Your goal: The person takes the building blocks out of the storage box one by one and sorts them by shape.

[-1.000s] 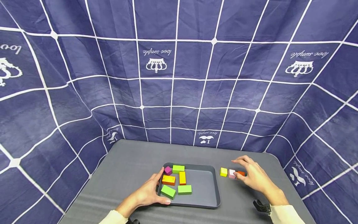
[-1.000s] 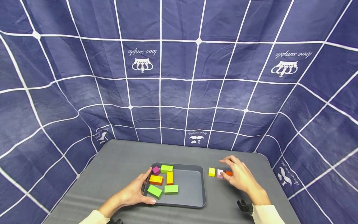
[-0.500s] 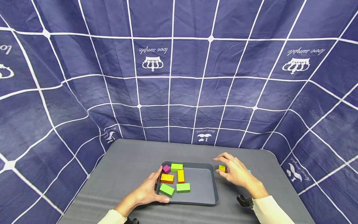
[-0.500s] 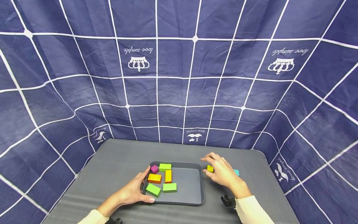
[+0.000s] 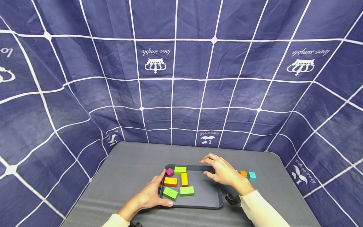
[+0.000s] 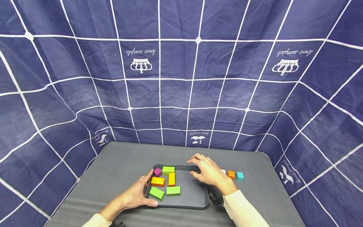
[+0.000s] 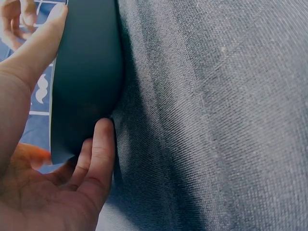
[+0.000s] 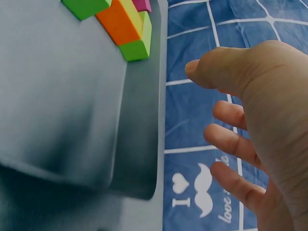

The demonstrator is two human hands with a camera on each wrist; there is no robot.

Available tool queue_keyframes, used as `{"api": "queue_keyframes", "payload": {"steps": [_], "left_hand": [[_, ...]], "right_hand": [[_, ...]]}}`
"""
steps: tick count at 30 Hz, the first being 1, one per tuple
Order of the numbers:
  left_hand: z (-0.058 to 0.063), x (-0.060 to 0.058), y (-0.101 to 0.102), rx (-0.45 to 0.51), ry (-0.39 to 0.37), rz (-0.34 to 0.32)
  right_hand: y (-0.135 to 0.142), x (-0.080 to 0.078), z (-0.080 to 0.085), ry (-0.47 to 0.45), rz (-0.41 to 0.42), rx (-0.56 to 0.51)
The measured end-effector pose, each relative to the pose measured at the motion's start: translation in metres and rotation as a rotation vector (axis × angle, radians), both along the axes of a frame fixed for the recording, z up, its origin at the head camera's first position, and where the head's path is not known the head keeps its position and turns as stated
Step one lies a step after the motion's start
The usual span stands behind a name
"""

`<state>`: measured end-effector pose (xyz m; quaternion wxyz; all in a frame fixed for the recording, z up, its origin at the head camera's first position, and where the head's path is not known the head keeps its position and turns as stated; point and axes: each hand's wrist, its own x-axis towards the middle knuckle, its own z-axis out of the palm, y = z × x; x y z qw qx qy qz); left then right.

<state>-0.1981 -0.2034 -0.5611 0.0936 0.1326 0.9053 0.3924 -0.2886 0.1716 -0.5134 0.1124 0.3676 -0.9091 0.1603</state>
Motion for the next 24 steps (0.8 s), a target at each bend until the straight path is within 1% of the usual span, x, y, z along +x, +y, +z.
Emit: {"api": "queue_keyframes", "payload": {"steps": [5, 12, 19, 24], "left_hand": [[0.001, 0.0, 0.0, 0.013, -0.005, 0.003], [0.0, -0.001, 0.0, 0.021, -0.022, 0.0], [0.0, -0.003, 0.0, 0.02, -0.035, -0.006], [-0.002, -0.001, 0.0, 0.022, -0.033, -0.011]], "right_hand": [[-0.014, -0.005, 0.002, -0.025, 0.032, 0.012], [-0.033, -0.012, 0.002, -0.028, 0.08, 0.027], [-0.052, -0.021, 0.001, -0.077, 0.105, 0.045], [-0.065, -0.026, -0.003, -0.111, 0.154, 0.061]]}}
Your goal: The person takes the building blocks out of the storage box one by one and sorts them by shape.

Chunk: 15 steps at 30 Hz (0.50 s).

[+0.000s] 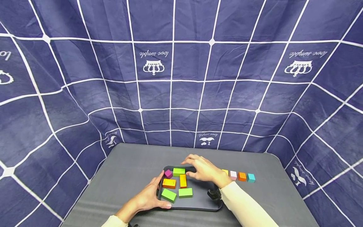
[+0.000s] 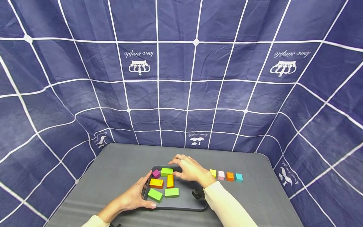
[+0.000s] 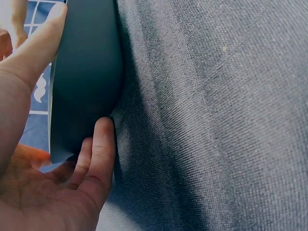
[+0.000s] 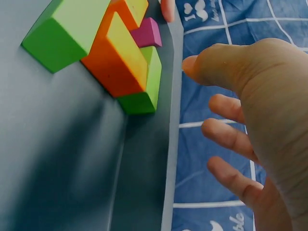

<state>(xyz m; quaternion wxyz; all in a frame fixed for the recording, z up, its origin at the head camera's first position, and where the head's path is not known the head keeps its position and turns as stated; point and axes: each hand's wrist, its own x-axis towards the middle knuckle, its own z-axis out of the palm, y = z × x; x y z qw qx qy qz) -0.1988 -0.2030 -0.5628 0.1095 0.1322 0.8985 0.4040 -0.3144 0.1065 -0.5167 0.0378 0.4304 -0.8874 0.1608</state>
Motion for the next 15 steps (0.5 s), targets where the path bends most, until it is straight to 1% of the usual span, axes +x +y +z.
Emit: {"api": "queue_keyframes", "payload": {"steps": [5, 9, 15], "left_hand": [[0.0, 0.001, 0.0, 0.006, 0.002, -0.004], [0.002, 0.001, 0.0, -0.001, 0.003, 0.001], [0.003, 0.002, 0.001, -0.01, 0.005, 0.008]], "right_hand": [[-0.016, -0.003, -0.001, -0.015, 0.063, 0.017], [-0.03, -0.004, 0.001, -0.047, 0.1, 0.04], [-0.047, -0.006, -0.004, -0.088, 0.123, 0.071]]}}
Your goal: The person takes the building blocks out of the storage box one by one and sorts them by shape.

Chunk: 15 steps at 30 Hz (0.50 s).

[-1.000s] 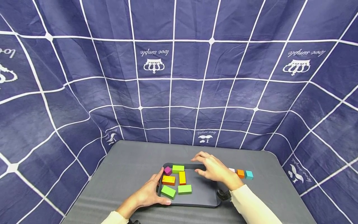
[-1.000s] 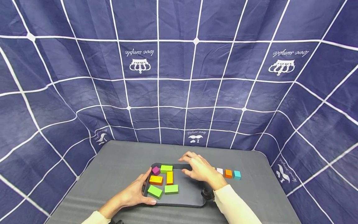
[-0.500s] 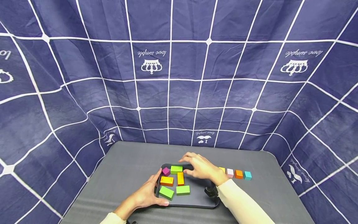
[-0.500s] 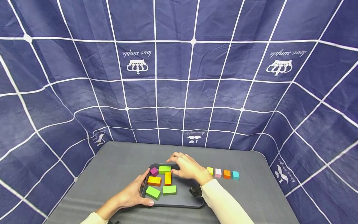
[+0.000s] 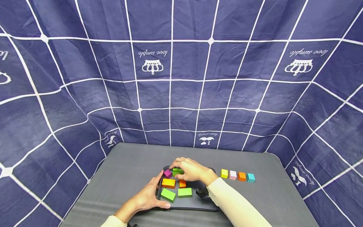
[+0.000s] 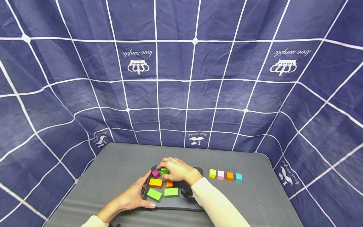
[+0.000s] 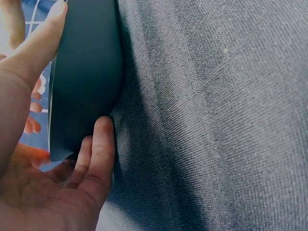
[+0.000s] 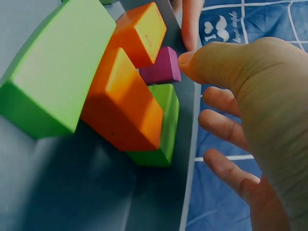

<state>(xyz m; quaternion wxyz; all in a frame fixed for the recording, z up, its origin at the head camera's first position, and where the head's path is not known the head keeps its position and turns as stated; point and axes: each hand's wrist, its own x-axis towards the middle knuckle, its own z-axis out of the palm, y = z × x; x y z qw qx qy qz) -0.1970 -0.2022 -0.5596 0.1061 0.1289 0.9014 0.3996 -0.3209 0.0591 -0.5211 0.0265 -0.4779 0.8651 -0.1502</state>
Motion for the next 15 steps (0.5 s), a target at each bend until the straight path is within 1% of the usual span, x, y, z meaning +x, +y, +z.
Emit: {"api": "queue_keyframes", "payload": {"steps": [6, 10, 15], "left_hand": [[-0.002, -0.001, 0.0, 0.002, 0.0, -0.002], [-0.002, -0.002, 0.0, 0.003, -0.011, 0.001], [-0.003, -0.003, 0.0, 0.003, -0.018, 0.007]], "right_hand": [[-0.011, -0.003, -0.005, 0.005, 0.005, 0.025], [-0.016, -0.004, -0.007, 0.009, -0.006, 0.045], [-0.022, -0.005, -0.012, 0.043, 0.003, 0.075]]}}
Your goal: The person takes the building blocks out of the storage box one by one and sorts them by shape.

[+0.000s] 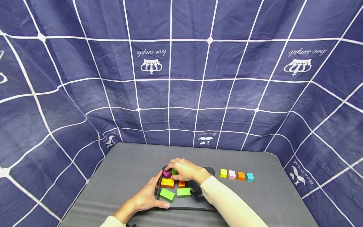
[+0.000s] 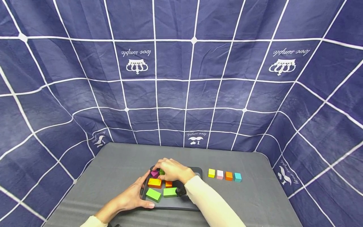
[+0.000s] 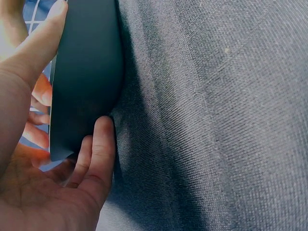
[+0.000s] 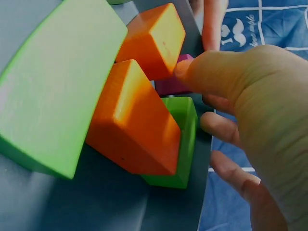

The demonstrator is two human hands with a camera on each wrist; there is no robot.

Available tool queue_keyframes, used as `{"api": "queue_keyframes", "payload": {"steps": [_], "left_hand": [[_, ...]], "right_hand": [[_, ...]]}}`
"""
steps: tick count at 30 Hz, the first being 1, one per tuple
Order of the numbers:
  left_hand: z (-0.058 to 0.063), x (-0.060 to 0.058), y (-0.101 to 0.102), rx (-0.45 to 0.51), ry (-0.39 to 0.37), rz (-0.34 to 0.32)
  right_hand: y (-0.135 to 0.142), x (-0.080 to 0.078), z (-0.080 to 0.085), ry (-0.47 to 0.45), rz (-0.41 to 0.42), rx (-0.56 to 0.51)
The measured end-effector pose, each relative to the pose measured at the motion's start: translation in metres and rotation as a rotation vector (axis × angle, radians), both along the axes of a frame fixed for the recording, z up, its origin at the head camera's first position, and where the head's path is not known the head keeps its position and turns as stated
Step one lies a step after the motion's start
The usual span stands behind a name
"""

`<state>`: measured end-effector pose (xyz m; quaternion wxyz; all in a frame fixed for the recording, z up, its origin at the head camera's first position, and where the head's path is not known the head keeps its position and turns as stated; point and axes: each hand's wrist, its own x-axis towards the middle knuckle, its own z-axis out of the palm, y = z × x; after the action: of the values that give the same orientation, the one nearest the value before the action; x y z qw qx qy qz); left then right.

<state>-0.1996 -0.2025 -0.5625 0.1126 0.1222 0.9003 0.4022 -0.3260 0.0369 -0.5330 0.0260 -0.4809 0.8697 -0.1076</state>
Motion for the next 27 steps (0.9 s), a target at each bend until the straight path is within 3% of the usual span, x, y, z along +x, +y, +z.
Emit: {"api": "queue_keyframes", "payload": {"steps": [15, 27], "left_hand": [[0.001, 0.002, -0.001, -0.024, 0.028, 0.0], [0.002, 0.001, 0.0, -0.017, 0.029, -0.009]], "right_hand": [[-0.011, 0.001, -0.006, 0.005, -0.031, 0.055], [-0.015, 0.002, -0.01, 0.002, -0.066, 0.019]]}}
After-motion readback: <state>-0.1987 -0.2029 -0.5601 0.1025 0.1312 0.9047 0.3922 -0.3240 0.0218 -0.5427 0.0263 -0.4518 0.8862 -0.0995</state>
